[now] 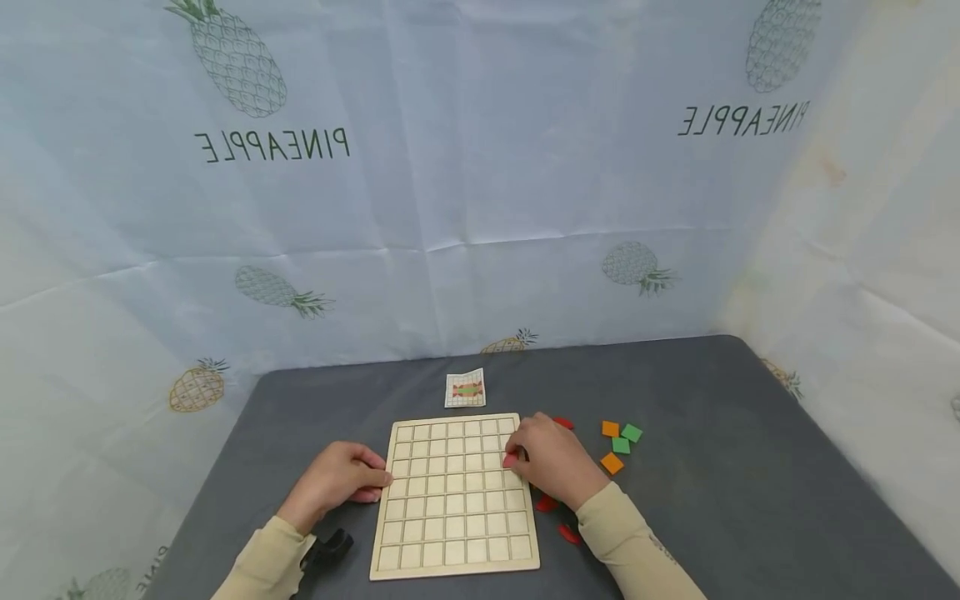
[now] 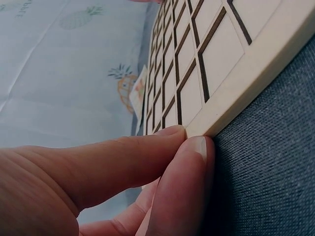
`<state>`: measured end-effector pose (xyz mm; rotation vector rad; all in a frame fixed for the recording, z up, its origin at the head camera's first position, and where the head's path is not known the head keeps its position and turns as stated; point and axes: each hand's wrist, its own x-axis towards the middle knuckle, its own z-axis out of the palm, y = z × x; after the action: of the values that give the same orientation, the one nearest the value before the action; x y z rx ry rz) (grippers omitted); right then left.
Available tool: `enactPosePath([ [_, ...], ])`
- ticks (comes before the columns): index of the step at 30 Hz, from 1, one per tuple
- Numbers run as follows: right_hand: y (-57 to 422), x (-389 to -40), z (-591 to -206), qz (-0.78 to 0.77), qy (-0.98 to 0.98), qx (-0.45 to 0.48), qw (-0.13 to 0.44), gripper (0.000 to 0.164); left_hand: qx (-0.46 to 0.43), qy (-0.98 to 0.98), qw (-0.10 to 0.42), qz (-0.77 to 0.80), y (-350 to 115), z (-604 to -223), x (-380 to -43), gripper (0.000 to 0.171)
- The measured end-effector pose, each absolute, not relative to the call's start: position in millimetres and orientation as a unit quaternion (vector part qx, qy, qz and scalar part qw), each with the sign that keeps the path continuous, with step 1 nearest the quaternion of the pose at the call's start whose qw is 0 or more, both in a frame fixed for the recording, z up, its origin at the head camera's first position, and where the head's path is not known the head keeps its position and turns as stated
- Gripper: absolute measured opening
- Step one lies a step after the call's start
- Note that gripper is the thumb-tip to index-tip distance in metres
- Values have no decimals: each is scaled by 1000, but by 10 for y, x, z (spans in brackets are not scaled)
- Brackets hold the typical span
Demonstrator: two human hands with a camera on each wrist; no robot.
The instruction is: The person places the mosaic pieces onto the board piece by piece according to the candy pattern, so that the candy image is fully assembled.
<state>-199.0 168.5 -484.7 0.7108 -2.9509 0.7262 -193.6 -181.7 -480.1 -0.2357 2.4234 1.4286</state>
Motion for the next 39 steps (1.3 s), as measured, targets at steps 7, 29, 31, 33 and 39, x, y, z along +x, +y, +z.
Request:
enactPosePath([
  [7,1713,-1946,-4838,235,-945,226,6,11,-81,847,160,500,-1798,-4835,-1919,20],
  [29,2010,-1959,-4697,234,-955,180,1,20,-78,855,150,490,-1813,-4818,-1957,20],
  [31,2115,-1949,-4670,238,-957,168,-3,21,-81,857,147,488,-1815,-4816,-1965,20],
  [33,2244,-1929,-4654,242,-958,155,-8,21,-84,857,146,487,-1816,-4810,-1967,21],
  [39,2637,-1829,-4691,224,-967,117,-9,23,-88,858,158,481,-1800,-4809,-1974,22],
])
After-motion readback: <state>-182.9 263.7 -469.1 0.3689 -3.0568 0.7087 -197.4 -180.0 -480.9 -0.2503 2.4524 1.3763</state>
